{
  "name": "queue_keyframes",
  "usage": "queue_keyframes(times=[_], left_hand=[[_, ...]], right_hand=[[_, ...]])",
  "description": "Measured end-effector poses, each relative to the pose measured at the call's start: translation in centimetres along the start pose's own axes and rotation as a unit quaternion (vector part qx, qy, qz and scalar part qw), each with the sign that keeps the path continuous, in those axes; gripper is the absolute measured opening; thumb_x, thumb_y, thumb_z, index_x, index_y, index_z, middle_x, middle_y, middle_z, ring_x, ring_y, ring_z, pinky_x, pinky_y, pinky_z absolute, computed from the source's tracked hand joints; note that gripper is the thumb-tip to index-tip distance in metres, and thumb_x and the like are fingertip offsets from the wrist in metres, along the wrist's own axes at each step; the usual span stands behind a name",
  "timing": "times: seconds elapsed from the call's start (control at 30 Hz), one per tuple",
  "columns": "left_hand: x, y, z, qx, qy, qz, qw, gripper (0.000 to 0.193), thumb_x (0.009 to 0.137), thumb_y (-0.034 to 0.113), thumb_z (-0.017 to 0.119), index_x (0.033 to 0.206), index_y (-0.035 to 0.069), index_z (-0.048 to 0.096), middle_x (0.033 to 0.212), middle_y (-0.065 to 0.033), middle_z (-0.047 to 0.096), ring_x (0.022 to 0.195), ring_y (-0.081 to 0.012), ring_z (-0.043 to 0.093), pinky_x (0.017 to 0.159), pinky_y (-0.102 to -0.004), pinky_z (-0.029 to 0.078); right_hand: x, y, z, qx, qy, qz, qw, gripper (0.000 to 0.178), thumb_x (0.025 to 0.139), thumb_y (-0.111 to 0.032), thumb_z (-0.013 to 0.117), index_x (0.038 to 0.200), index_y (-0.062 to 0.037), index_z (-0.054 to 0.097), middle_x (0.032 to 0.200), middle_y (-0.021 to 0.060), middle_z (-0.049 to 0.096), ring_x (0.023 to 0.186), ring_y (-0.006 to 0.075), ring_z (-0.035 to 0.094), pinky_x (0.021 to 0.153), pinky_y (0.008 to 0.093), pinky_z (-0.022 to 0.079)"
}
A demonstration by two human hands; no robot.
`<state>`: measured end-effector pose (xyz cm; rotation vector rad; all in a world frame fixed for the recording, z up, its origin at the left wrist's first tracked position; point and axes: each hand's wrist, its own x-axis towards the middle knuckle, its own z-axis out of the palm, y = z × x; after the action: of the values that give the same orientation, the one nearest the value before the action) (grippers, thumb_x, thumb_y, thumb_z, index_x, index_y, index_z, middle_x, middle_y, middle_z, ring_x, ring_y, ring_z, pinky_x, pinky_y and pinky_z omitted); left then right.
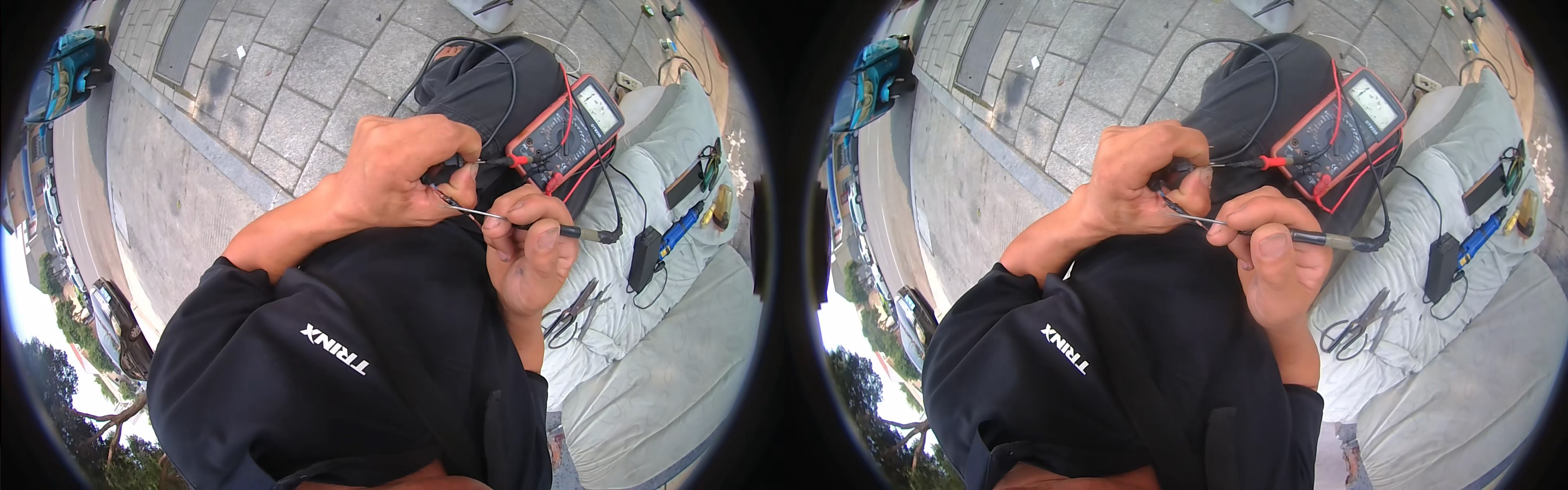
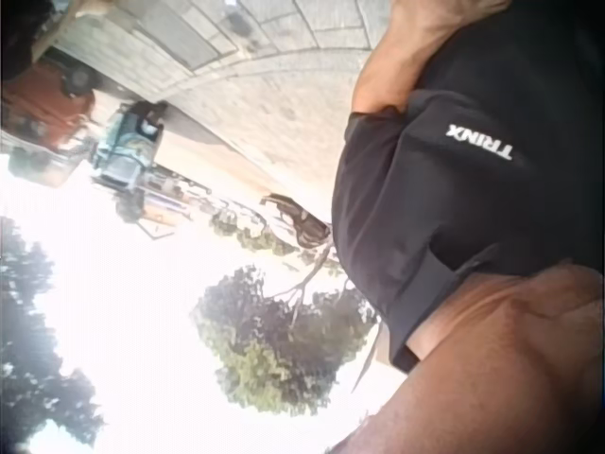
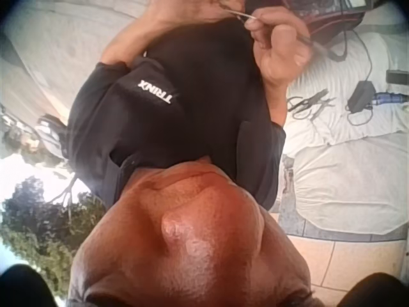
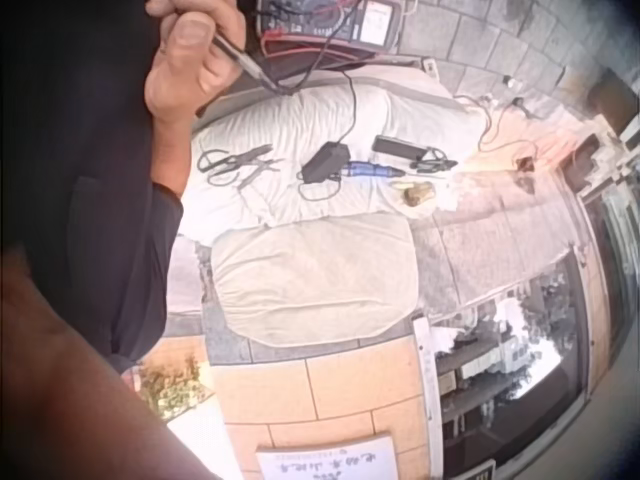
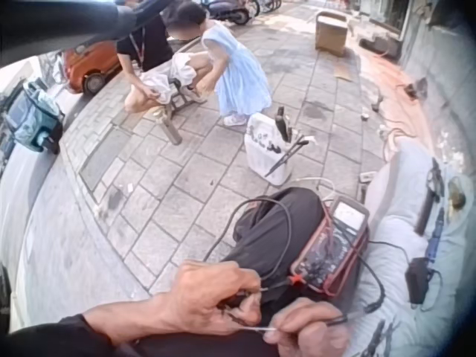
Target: The person uses a multimeter to test a power adapter plug, then opens the adapter casing with a screwdriver to inspect the internal components. They strip a wire and continue testing connections inside the adapter.
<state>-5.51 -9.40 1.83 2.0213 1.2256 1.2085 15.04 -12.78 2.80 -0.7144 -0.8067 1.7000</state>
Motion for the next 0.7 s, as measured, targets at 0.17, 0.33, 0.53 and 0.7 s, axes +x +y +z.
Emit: queue_keyframes(times=[0.17,0.33,0.53,0.7], left_hand=[[0.15,0.01,0.00,-0.003,-0.001,0.005,1.000,0.021,0.078,-0.003,0.074,0.096,0.005,0.065,0.072,-0.0017,0.064,0.048,-0.0115,0.056,0.043,-0.0266,0.042],[0.02,0.36,0.09,0.025,0.001,-0.037,0.999,0.021,0.073,0.007,0.080,0.092,0.012,0.071,0.074,-0.0011,0.066,0.055,-0.0206,0.061,0.048,-0.0327,0.047],[-0.06,0.21,0.06,0.017,-0.003,-0.028,0.999,0.018,0.075,0.007,0.080,0.090,0.011,0.071,0.075,-0.0007,0.066,0.052,-0.0198,0.059,0.047,-0.0326,0.045],[0.05,0.15,0.08,0.013,-0.002,-0.016,1.000,0.020,0.074,0.004,0.079,0.090,0.010,0.070,0.074,-0.0016,0.065,0.051,-0.0197,0.058,0.047,-0.0326,0.044]], right_hand=[[0.13,0.25,-0.24,0.002,-0.001,0.014,1.000,0.037,0.108,-0.030,0.063,0.112,0.0069,0.067,0.103,0.0200,0.070,0.079,0.0133,0.063,0.063,0.0234,0.040],[0.33,0.35,-0.04,0.012,0.007,0.007,1.000,0.036,0.109,-0.029,0.062,0.113,0.0074,0.067,0.105,0.0184,0.069,0.081,0.0128,0.064,0.063,0.0238,0.039],[0.59,0.07,0.04,-0.006,-0.001,0.008,1.000,0.037,0.110,-0.030,0.062,0.115,0.0066,0.068,0.095,0.0145,0.072,0.071,0.0069,0.053,0.061,0.0218,0.037],[0.56,0.08,0.01,0.000,0.001,0.013,1.000,0.037,0.110,-0.029,0.062,0.117,0.0068,0.068,0.095,0.0143,0.072,0.071,0.0068,0.053,0.061,0.0218,0.037]])
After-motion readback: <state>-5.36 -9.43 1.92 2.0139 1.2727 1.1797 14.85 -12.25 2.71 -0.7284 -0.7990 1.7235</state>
